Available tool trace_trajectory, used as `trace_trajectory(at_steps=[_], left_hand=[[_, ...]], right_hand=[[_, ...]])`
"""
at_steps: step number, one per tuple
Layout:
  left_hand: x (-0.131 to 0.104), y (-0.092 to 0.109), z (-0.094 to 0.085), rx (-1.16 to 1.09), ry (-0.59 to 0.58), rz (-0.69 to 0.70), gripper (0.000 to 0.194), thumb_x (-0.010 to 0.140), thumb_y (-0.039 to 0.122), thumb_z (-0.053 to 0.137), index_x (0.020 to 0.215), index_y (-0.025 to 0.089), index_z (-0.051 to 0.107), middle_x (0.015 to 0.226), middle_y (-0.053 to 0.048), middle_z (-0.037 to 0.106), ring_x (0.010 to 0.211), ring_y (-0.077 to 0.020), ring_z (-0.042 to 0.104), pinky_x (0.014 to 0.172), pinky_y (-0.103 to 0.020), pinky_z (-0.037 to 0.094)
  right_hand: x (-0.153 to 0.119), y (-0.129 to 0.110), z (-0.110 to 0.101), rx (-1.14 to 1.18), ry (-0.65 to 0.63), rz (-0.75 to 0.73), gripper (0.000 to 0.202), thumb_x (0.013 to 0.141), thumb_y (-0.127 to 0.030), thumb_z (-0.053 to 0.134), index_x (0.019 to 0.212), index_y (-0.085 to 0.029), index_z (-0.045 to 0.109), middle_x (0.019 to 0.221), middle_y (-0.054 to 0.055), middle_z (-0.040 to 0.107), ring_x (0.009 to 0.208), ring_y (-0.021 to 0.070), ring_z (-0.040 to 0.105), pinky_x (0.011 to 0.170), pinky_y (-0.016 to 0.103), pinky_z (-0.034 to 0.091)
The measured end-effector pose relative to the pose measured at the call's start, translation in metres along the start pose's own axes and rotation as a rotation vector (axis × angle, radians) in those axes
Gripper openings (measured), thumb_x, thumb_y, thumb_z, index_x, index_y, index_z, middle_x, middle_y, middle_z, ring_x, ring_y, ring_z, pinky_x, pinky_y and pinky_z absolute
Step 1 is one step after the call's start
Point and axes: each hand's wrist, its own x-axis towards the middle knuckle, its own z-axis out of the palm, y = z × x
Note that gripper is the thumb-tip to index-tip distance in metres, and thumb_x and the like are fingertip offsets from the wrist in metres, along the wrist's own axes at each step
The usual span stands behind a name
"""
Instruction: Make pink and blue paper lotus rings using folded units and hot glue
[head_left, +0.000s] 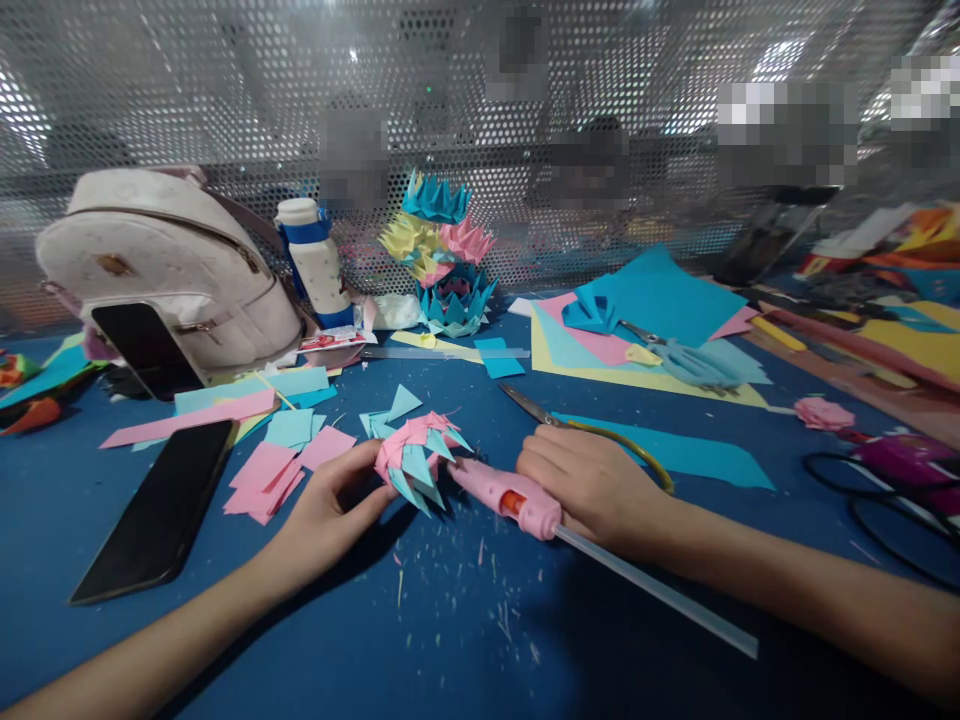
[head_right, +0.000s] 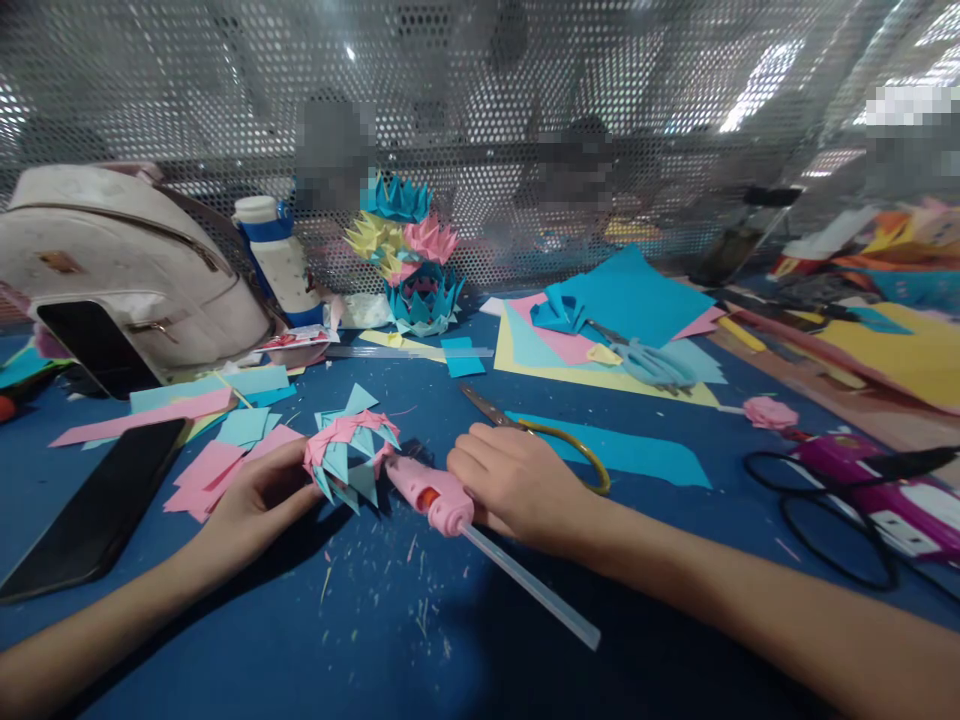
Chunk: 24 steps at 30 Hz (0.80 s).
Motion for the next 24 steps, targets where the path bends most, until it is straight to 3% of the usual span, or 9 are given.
trace_trajectory(at_steps=[24], left_hand=[[0.0004, 0.0018, 0.0011, -0.01, 0.017, 0.014, 0.02, 0.09, 0.029, 0.059, 0.102, 0.016, 0.068, 0.112, -0.011, 0.07, 0.1, -0.0236, 0.066, 0.089, -0.039, 0.052]], right_hand=[[0.0009, -0.0028, -0.0082, -0.084, 0.053, -0.002, 0.036, 0.1, -0.029, 0.032, 0.077, -0.016, 0.056, 0.072, 0.006, 0.051, 0.067, 0.0185, 0.036, 0.061, 0.032, 0.026]])
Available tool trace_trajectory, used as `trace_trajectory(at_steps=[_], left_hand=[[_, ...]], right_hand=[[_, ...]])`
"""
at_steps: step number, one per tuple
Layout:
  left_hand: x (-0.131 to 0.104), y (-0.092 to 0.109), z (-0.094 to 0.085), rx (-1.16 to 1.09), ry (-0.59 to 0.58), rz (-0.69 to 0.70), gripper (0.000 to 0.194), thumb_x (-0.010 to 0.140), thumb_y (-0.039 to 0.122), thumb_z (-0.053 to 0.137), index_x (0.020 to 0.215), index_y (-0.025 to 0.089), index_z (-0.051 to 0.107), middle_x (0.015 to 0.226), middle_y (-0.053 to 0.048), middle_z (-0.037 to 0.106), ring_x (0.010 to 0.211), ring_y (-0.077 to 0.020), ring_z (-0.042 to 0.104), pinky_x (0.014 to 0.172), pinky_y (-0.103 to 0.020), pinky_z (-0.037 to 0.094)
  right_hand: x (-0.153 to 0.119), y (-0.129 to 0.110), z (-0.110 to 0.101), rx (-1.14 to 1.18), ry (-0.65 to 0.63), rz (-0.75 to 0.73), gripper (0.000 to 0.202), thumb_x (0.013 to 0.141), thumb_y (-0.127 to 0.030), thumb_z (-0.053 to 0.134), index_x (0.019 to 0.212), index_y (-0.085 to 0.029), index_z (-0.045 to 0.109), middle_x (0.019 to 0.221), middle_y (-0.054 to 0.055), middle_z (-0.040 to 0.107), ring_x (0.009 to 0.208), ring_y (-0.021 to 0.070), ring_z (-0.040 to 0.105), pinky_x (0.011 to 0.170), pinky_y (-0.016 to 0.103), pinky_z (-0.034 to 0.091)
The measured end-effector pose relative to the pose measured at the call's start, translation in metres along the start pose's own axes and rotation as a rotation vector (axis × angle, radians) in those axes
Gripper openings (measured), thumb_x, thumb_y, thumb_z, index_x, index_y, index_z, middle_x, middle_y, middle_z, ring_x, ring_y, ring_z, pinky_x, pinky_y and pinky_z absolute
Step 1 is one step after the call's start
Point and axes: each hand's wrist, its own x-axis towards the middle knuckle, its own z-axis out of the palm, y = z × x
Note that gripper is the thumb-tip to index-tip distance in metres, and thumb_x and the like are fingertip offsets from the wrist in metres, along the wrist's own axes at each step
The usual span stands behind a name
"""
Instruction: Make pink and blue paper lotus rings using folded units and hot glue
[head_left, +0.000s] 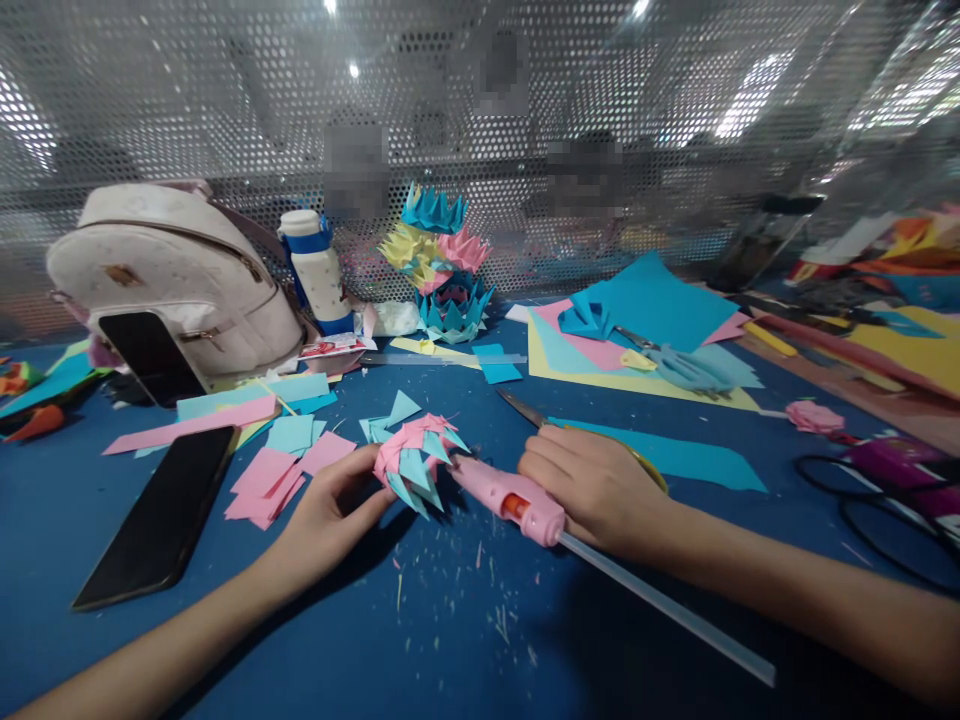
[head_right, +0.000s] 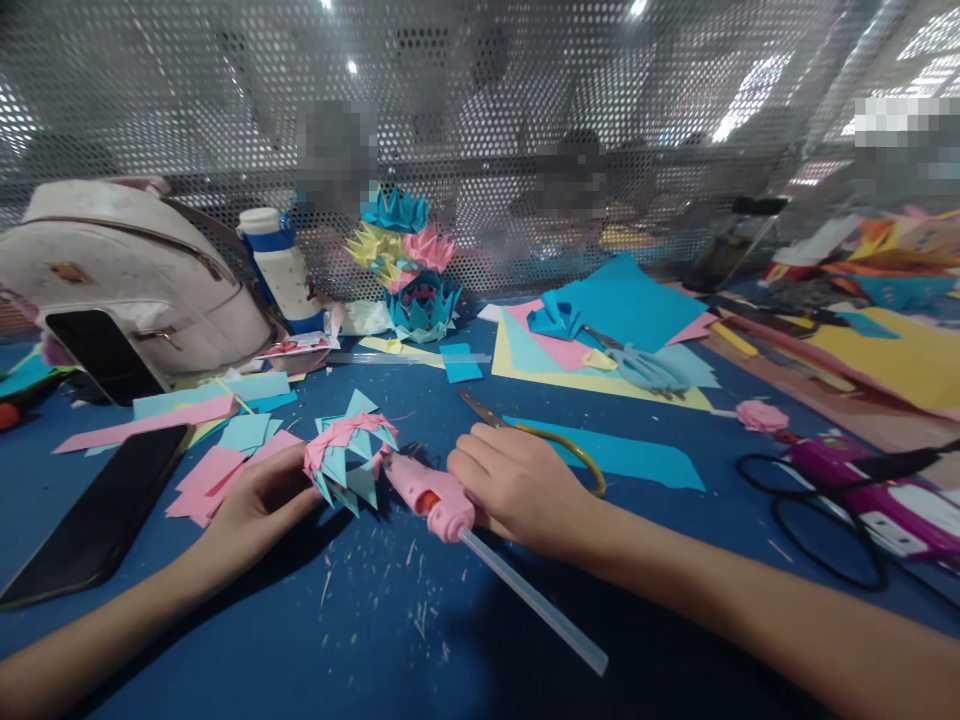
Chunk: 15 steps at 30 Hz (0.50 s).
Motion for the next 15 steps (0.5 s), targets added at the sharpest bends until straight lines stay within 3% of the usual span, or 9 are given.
trace_trajectory(at_steps=[6, 15], left_hand=[[-0.0009, -0.0025, -0.0001, 0.01, -0.002, 0.007, 0.024, 0.089, 0.029, 0.06, 0.109, 0.017, 0.068, 0.114, -0.012, 0.07, 0.103, -0.0244, 0.065, 0.092, -0.041, 0.051], [-0.0016, -0.0016, -0.0006, 0.068, -0.011, 0.021, 0.018, 0.09, 0.026, 0.06, 0.104, 0.018, 0.068, 0.116, -0.01, 0.069, 0.105, -0.0236, 0.065, 0.093, -0.037, 0.051]], right_hand=[[0.0015, -0.0038, 0.0044, 0.024, 0.012, -0.017, 0.037, 0.101, -0.032, 0.032, 0.079, -0.015, 0.056, 0.072, 0.006, 0.052, 0.068, 0.0183, 0.036, 0.061, 0.032, 0.025], [0.0036, -0.0054, 0.0033, 0.029, -0.003, -0.008, 0.04, 0.102, -0.034, 0.03, 0.077, -0.016, 0.054, 0.072, 0.005, 0.053, 0.068, 0.0178, 0.037, 0.061, 0.031, 0.024]])
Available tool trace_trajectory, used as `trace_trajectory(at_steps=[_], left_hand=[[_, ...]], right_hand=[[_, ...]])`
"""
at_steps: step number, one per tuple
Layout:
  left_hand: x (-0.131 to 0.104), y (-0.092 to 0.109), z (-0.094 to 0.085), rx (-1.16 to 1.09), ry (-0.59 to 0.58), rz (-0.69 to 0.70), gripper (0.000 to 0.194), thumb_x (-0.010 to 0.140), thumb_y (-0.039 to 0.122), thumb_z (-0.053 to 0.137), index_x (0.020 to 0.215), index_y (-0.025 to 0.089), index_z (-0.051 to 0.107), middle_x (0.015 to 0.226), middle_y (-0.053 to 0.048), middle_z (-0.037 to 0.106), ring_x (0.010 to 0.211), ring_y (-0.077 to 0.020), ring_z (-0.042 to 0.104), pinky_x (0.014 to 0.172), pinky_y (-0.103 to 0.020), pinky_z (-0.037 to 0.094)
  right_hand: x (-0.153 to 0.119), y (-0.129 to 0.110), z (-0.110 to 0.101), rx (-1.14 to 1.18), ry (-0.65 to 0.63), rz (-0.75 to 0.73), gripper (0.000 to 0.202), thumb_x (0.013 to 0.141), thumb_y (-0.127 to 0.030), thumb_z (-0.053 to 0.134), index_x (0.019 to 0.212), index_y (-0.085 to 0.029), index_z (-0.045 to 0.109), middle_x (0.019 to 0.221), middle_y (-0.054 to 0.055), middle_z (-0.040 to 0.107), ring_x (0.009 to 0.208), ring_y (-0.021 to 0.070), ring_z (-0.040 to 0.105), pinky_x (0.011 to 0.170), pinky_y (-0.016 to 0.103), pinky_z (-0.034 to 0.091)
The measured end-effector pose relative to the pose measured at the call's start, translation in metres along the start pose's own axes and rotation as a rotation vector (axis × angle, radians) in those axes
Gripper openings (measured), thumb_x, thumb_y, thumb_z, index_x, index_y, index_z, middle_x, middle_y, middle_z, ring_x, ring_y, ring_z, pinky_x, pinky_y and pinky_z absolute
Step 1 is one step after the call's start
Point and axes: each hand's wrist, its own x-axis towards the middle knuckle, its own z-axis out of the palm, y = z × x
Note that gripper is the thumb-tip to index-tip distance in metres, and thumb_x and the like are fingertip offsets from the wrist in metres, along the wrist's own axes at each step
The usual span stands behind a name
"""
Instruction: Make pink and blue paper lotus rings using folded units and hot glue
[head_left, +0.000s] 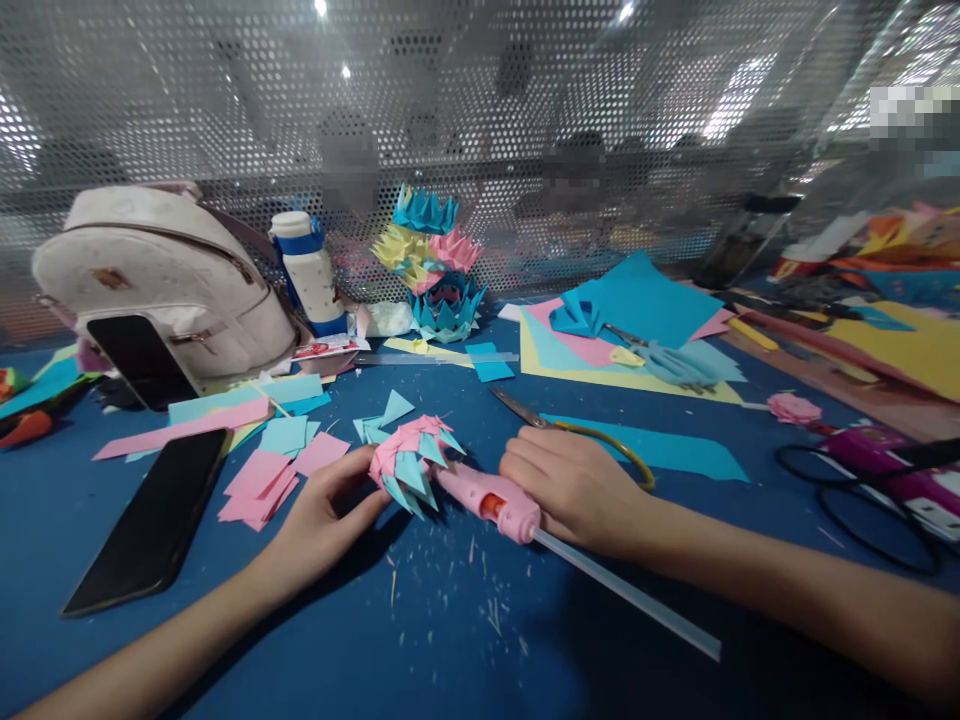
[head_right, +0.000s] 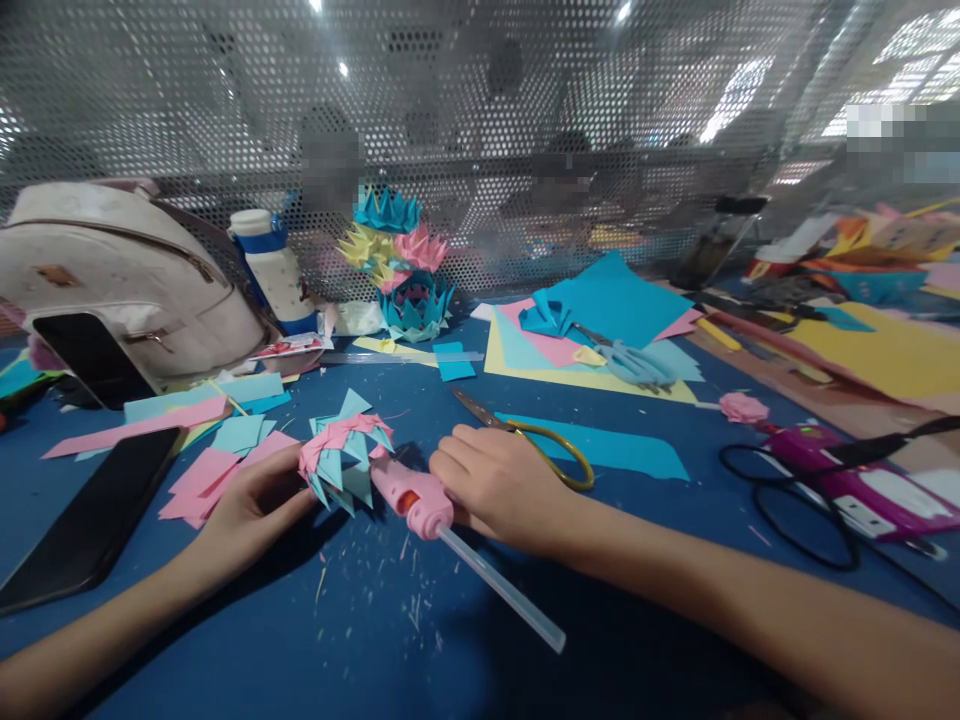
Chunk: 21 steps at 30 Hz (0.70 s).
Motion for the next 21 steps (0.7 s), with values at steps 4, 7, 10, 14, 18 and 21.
trace_trajectory(at_steps=[4, 7, 10, 14, 18, 21], left_hand=[[-0.0004, -0.002, 0.0001, 0.016, -0.003, 0.006, 0.018, 0.091, 0.027, 0.059, 0.104, 0.018, 0.068, 0.116, -0.009, 0.069, 0.104, -0.0225, 0.065, 0.092, -0.035, 0.051], [-0.0007, -0.0042, 0.0002, 0.023, 0.005, 0.009, 0.018, 0.091, 0.026, 0.059, 0.105, 0.019, 0.068, 0.115, -0.008, 0.07, 0.104, -0.0213, 0.065, 0.092, -0.033, 0.05], [-0.0011, -0.0056, 0.0, 0.032, 0.005, 0.007, 0.019, 0.091, 0.026, 0.059, 0.106, 0.02, 0.068, 0.114, -0.007, 0.07, 0.102, -0.0202, 0.065, 0.09, -0.031, 0.051], [-0.0016, -0.0057, 0.0, 0.035, 0.005, 0.013, 0.019, 0.091, 0.026, 0.059, 0.106, 0.02, 0.068, 0.113, -0.007, 0.07, 0.1, -0.0198, 0.065, 0.089, -0.031, 0.051], [-0.0013, -0.0049, 0.0005, 0.042, 0.006, 0.02, 0.018, 0.091, 0.027, 0.058, 0.104, 0.019, 0.068, 0.111, -0.008, 0.07, 0.098, -0.0198, 0.065, 0.087, -0.032, 0.052], [-0.0011, -0.0043, 0.0005, 0.044, 0.008, 0.022, 0.016, 0.091, 0.027, 0.058, 0.101, 0.019, 0.068, 0.11, -0.008, 0.07, 0.097, -0.0197, 0.065, 0.086, -0.031, 0.052]], right_hand=[[0.0, 0.0005, -0.0005, 0.003, -0.003, 0.004, 0.041, 0.102, -0.035, 0.028, 0.076, -0.016, 0.054, 0.071, 0.005, 0.052, 0.067, 0.0178, 0.036, 0.061, 0.031, 0.023], [0.0003, 0.0006, -0.0009, -0.008, -0.006, 0.012, 0.04, 0.102, -0.034, 0.029, 0.076, -0.016, 0.054, 0.071, 0.005, 0.052, 0.067, 0.0178, 0.036, 0.061, 0.031, 0.023], [0.0003, 0.0011, -0.0016, -0.01, -0.019, 0.022, 0.04, 0.102, -0.034, 0.03, 0.075, -0.016, 0.053, 0.071, 0.005, 0.052, 0.067, 0.0178, 0.036, 0.061, 0.031, 0.024], [0.0003, 0.0025, -0.0032, -0.021, -0.011, 0.026, 0.041, 0.102, -0.033, 0.029, 0.073, -0.016, 0.052, 0.07, 0.005, 0.051, 0.067, 0.018, 0.035, 0.061, 0.031, 0.024], [-0.0008, 0.0021, -0.0046, -0.027, 0.002, 0.013, 0.041, 0.102, -0.033, 0.028, 0.074, -0.016, 0.054, 0.07, 0.005, 0.052, 0.067, 0.0182, 0.036, 0.061, 0.031, 0.024], [-0.0022, 0.0, -0.0039, -0.015, 0.0, 0.003, 0.039, 0.101, -0.034, 0.03, 0.076, -0.016, 0.054, 0.072, 0.005, 0.053, 0.068, 0.0182, 0.036, 0.061, 0.031, 0.023]])
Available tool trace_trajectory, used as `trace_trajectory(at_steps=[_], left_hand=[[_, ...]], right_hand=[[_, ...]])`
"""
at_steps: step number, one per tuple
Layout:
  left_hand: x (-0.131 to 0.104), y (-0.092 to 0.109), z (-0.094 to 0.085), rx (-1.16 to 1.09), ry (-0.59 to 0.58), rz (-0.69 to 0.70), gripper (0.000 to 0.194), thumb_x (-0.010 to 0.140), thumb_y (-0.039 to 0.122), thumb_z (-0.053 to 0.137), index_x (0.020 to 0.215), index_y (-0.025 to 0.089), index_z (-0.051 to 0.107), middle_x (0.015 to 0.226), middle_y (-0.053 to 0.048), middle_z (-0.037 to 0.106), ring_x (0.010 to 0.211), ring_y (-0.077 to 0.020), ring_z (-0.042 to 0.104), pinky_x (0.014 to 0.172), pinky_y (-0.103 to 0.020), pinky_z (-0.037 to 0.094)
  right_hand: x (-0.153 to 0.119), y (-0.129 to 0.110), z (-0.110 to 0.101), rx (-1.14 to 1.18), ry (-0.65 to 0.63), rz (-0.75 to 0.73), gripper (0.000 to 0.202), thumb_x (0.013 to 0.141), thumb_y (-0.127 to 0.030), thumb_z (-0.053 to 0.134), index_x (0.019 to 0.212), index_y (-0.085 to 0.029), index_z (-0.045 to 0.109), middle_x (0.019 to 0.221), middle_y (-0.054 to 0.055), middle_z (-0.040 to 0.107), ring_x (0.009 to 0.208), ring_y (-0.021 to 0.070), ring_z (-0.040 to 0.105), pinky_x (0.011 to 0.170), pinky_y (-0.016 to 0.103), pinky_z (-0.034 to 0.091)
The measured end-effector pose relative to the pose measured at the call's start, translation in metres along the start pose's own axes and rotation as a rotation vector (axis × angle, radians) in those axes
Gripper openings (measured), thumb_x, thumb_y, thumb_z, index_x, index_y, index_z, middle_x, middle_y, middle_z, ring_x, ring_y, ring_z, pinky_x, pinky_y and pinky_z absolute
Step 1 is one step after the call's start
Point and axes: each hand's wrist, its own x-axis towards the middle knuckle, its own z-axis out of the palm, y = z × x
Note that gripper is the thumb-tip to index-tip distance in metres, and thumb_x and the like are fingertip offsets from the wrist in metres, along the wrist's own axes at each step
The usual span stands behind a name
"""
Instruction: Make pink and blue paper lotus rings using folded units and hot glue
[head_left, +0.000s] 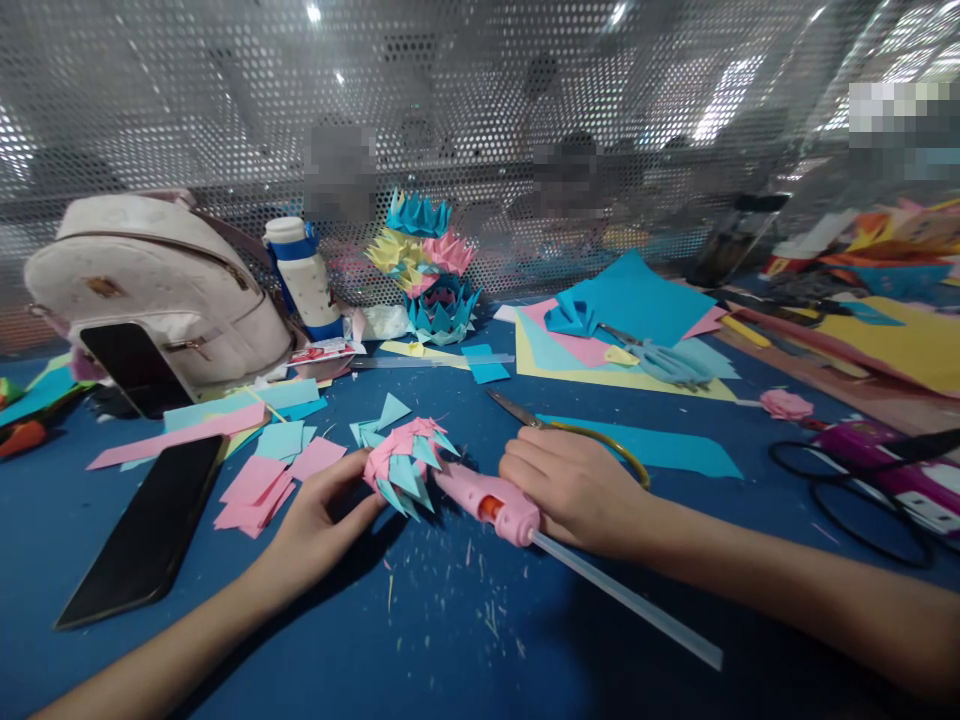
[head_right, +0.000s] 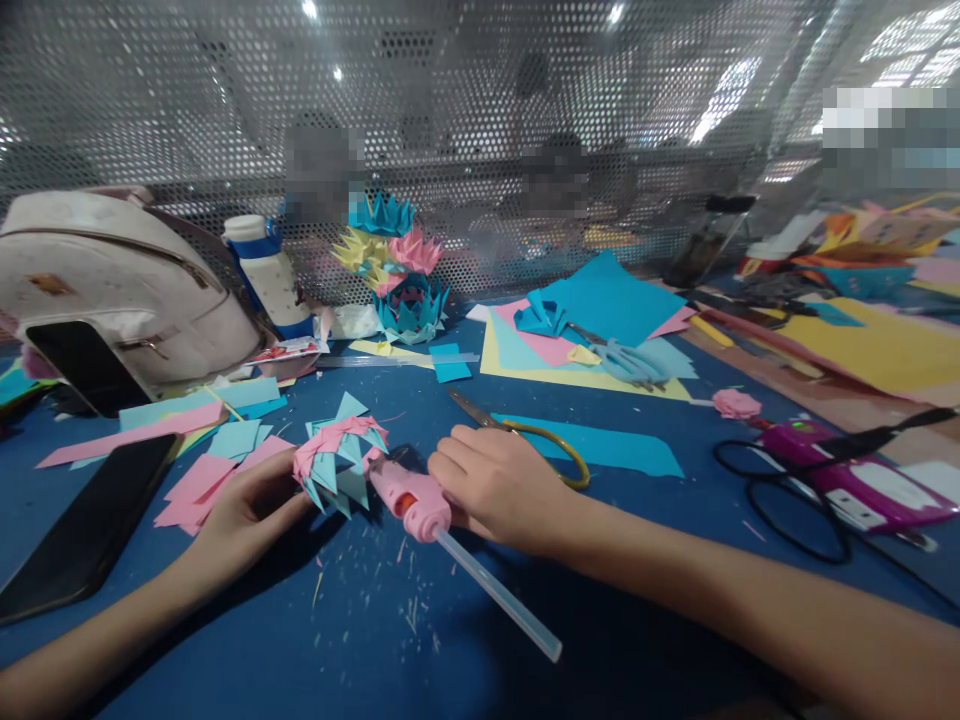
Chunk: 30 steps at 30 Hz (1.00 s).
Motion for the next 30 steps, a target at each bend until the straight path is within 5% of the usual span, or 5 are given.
trace_trajectory(at_steps=[30], left_hand=[[-0.001, 0.0038, 0.0007, 0.063, 0.003, 0.04, 0.017, 0.09, 0.026, 0.058, 0.099, 0.018, 0.069, 0.104, -0.008, 0.072, 0.094, -0.02, 0.067, 0.084, -0.032, 0.054]], right_hand=[[-0.0022, -0.0009, 0.0019, 0.017, -0.018, 0.008, 0.037, 0.101, -0.035, 0.032, 0.077, -0.016, 0.054, 0.073, 0.005, 0.052, 0.068, 0.0179, 0.036, 0.061, 0.031, 0.023]])
